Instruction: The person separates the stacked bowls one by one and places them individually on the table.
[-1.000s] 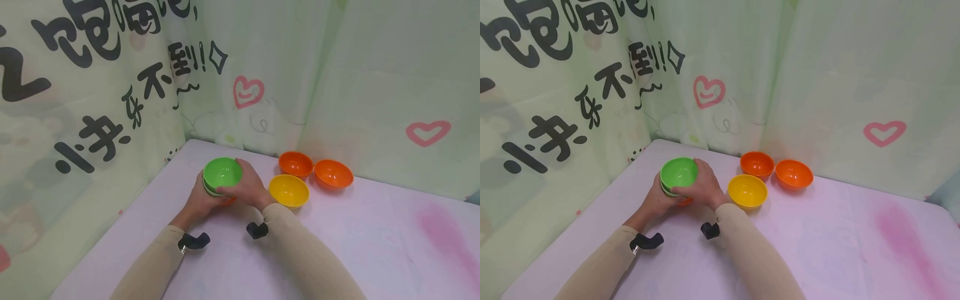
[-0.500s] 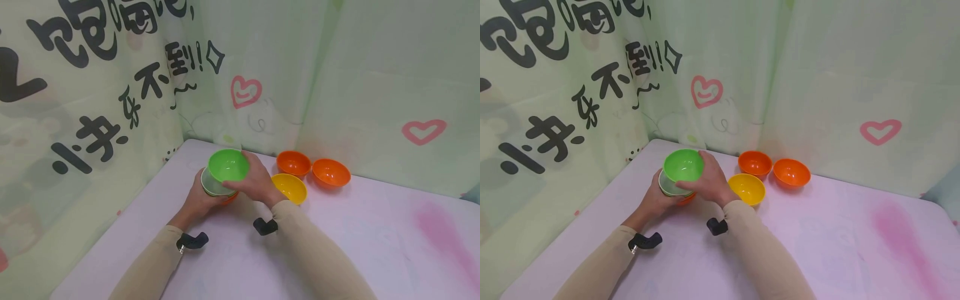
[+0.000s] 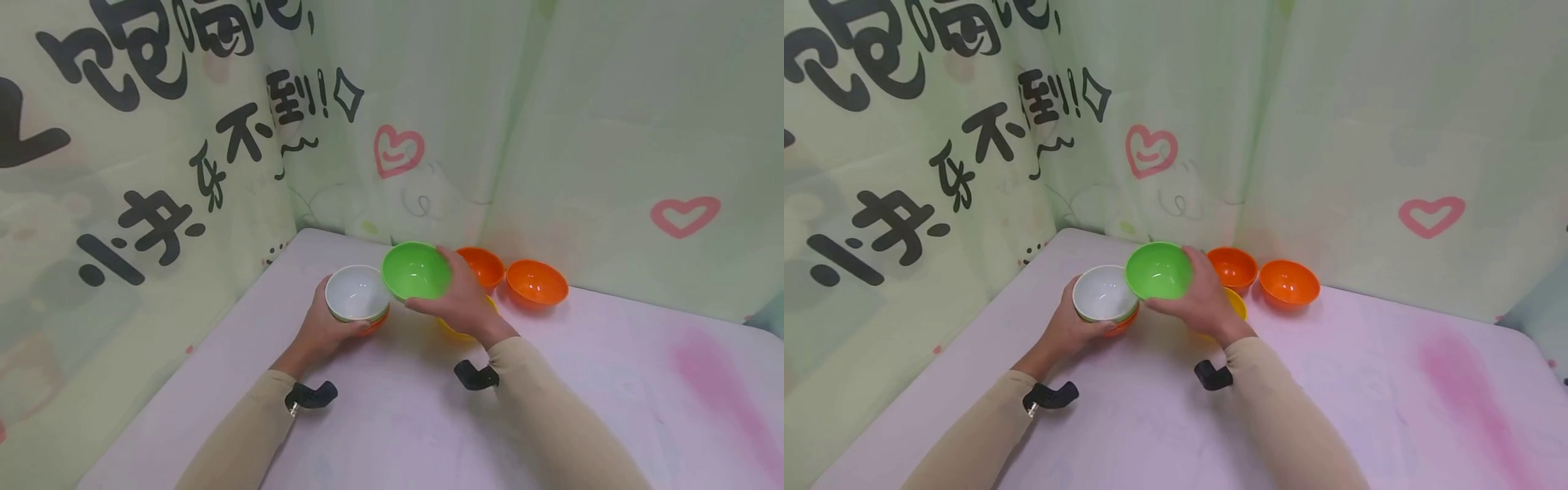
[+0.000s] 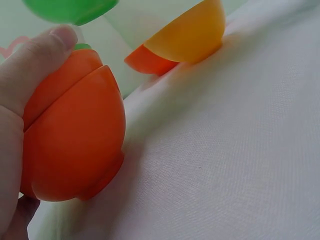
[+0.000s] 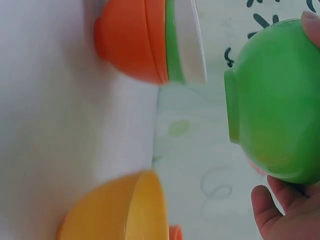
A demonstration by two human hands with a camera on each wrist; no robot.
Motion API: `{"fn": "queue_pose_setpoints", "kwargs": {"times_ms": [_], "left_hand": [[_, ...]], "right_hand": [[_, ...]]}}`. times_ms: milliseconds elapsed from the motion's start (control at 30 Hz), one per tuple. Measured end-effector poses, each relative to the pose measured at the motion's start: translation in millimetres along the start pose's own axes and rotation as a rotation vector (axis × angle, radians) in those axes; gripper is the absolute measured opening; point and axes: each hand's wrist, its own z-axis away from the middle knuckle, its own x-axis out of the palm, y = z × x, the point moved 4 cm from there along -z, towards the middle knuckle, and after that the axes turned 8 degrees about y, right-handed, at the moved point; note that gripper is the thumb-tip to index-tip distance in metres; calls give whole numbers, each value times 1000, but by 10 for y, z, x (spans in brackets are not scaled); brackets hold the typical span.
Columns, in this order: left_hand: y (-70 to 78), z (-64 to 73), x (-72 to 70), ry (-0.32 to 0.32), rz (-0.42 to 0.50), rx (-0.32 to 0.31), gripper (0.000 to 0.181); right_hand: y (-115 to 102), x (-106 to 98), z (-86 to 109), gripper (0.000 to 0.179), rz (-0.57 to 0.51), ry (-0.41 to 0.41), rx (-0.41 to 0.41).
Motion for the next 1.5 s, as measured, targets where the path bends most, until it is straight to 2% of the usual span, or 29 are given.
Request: {"fn": "queue_pose_setpoints", "kwargs": {"times_ms": [233,433,633,933,1200,1500], "left_hand": [[13,11,-15,11,-8,-10,110],[-23,5,-7,3,-11,-9,110],[-53,-6,-5,10,-16,-3,110],[-42,-7,13,18,0,-6,110],[-31,0,24,10,-31,-13,110],[-50,-12,25,9,-13,-15,111]], "right_hand": [[251,-250,77,107,60,27,48],[445,-512,181,107,64,47,77],[572,-781,317,108,137,96,98],[787,-1058,447,100,207,169,86],[998,-1164,604,103,254,171,145],[1181,-1181,693,107,270,160,194]]}}
